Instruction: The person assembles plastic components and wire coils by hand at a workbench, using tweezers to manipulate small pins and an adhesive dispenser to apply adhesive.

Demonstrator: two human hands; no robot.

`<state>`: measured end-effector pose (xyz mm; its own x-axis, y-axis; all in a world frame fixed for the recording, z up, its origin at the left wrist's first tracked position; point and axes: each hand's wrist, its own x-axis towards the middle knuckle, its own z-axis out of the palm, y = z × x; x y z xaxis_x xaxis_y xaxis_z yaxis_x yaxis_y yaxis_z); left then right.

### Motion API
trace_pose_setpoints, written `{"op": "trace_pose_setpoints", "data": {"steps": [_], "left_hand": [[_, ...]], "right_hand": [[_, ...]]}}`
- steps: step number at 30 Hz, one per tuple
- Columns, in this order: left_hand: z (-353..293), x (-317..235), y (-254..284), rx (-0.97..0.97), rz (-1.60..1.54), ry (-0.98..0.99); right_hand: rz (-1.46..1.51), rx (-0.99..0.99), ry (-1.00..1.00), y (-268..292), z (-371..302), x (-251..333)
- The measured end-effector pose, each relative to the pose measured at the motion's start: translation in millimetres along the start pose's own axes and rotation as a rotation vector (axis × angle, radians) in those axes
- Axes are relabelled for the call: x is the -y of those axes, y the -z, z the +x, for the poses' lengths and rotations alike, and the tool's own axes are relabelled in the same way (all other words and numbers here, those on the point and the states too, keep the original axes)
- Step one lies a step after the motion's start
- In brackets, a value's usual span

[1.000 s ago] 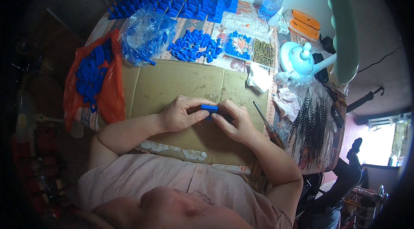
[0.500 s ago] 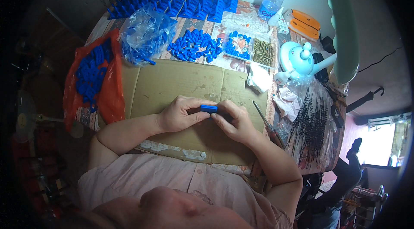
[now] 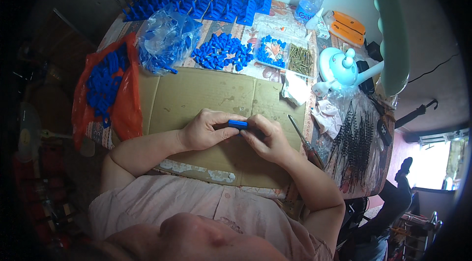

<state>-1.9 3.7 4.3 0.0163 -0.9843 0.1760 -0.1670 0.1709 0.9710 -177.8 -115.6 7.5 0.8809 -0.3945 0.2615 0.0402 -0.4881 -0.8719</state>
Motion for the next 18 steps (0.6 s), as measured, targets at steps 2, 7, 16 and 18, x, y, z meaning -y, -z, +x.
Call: {"op": "trace_pose_setpoints", "data": {"steps": [2, 7, 16, 18], "left_hand": [[-0.1, -0.8, 0.3, 0.003, -0.015, 0.020], [0.6, 0.2, -0.2, -0.015, 0.012, -0.043], [0.4, -0.9, 1.0, 0.012, 0.055, -0.002], [0.3, 1.3, 0.6, 0.010, 0.035, -0.014]], "right_hand": [[-0.010, 0.006, -0.004, 0.6, 0.3, 1.6], [-0.017, 0.013, -0.007, 1.0, -0.1, 0.2], [-0.002, 0.022, -0.053, 1.4, -0.7, 1.2], [-0.023, 0.028, -0.042, 1.5, -0.4, 2.1]]}}
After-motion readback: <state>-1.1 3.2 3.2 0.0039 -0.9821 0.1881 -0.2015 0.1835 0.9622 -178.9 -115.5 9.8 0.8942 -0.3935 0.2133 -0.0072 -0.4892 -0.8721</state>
